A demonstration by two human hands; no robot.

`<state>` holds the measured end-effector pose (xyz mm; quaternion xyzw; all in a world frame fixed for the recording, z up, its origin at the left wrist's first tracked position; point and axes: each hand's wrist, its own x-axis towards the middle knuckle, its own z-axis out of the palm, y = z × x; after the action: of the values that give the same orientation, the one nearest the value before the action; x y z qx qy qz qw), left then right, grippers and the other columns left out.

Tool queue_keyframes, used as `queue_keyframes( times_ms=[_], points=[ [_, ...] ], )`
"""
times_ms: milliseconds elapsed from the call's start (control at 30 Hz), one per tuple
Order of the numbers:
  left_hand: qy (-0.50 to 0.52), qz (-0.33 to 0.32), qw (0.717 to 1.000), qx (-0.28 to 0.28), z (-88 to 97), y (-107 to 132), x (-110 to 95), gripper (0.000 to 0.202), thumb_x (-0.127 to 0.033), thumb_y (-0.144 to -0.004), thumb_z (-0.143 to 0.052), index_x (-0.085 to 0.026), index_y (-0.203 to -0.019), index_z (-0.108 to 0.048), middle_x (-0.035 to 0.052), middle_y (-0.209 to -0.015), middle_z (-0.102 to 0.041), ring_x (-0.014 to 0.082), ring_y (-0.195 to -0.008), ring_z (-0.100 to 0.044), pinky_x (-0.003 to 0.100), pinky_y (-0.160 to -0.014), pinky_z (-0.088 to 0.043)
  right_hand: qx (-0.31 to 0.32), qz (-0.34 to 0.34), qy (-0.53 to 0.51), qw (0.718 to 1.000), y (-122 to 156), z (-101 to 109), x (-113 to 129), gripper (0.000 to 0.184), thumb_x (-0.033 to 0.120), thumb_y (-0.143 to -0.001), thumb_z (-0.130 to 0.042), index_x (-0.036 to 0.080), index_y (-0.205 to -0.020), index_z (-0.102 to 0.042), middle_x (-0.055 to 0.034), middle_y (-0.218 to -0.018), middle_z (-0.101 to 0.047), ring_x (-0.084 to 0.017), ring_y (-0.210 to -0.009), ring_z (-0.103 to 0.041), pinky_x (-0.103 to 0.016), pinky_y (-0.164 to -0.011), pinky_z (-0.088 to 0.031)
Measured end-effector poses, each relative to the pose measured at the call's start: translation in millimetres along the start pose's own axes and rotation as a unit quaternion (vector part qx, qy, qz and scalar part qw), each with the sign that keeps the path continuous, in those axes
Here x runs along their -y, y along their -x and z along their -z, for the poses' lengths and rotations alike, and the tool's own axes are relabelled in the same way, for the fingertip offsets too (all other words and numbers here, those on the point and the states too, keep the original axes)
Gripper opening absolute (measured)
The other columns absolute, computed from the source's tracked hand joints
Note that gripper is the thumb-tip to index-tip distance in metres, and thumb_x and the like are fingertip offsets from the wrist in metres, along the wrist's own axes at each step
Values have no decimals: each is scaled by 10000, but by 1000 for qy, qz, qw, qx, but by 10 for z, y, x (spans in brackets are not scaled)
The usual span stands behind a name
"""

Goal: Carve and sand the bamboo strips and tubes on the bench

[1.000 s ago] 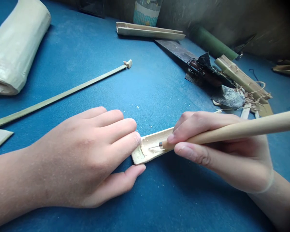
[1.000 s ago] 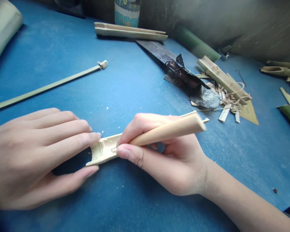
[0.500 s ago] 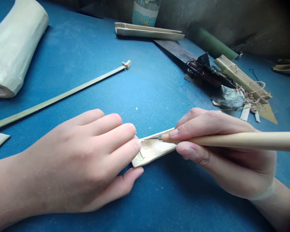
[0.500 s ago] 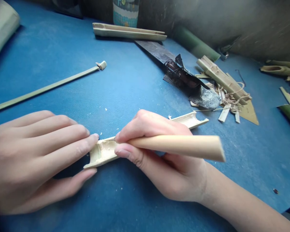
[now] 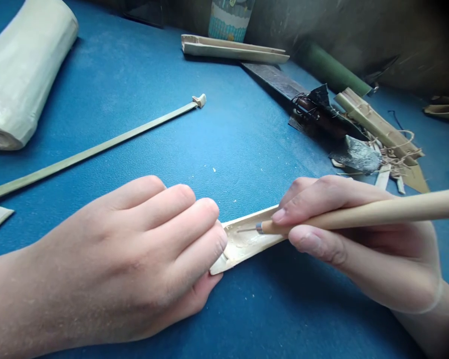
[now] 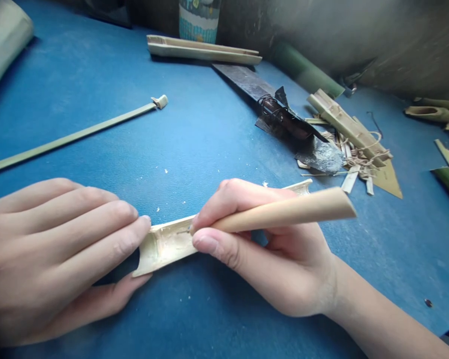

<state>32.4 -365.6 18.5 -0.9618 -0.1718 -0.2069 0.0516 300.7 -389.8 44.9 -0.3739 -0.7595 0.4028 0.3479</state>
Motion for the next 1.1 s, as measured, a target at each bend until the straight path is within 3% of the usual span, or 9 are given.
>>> queue_keyframes(
  times_ms=[100,233,367,533,667,767,933,1100],
  points=[
    [-1,5,1000,-2,-15,-3,-3,185,-353,-1035,-539,-234,-913,-612,42,-895,-683,268,-772,-622,490,-570,-444,7,2,-2,1000,6,-14,8,103,117,-965,-744,191,-902,-779,-8,-779,-735,-113,-631,-643,-251,-554,-531],
    [4,14,1000,3,-18,3,-10,197,-368,-1035,-531,-234,-925,-626,47,-904,-689,269,-774,-612,486,-581,-448,-45,6,26,999,11,-23,34,104,95,-949,-747,191,-934,-783,-21,-803,-764,-116,-641,-656,-255,-583,-551],
    [6,14,1000,2,-10,11,-11,193,-370,-1030,-544,-234,-925,-634,42,-906,-694,264,-779,-613,484,-584,-442,-5,8,22,1000,14,-16,39,117,109,-959,-731,198,-904,-781,-22,-809,-774,-131,-642,-681,-264,-563,-554],
    [7,23,1000,7,-26,12,-8,226,-405,-1025,-534,-239,-923,-648,35,-894,-691,261,-789,-613,483,-603,-446,-77,-12,78,994,33,-50,122,153,104,-944,-742,230,-863,-774,-22,-788,-779,-155,-653,-704,-277,-554,-560],
    [-2,36,999,15,-29,45,-30,197,-412,-986,-567,-248,-893,-624,44,-897,-688,271,-799,-604,487,-629,-424,-37,-11,78,996,19,-90,226,133,96,-879,-818,218,-925,-793,-14,-754,-803,-155,-585,-723,-273,-576,-608],
    [-4,58,998,22,-34,68,-63,199,-421,-960,-575,-257,-848,-566,57,-859,-664,275,-746,-560,493,-618,-398,-55,7,92,994,1,-84,227,166,88,-846,-835,222,-938,-799,-3,-687,-765,-157,-571,-708,-273,-557,-599],
    [10,90,996,25,-56,69,-109,227,-426,-957,-532,-270,-796,-498,76,-856,-666,286,-736,-573,498,-597,-374,-8,7,133,991,58,-128,229,131,81,-885,-786,203,-925,-808,-22,-703,-731,-168,-589,-682,-312,-591,-603],
    [22,95,995,25,-56,76,-130,215,-416,-959,-527,-274,-802,-490,64,-828,-649,287,-717,-553,500,-605,-375,6,9,121,993,95,-132,139,41,181,-945,-799,220,-947,-813,-17,-738,-748,-175,-612,-686,-335,-626,-609]
  ],
)
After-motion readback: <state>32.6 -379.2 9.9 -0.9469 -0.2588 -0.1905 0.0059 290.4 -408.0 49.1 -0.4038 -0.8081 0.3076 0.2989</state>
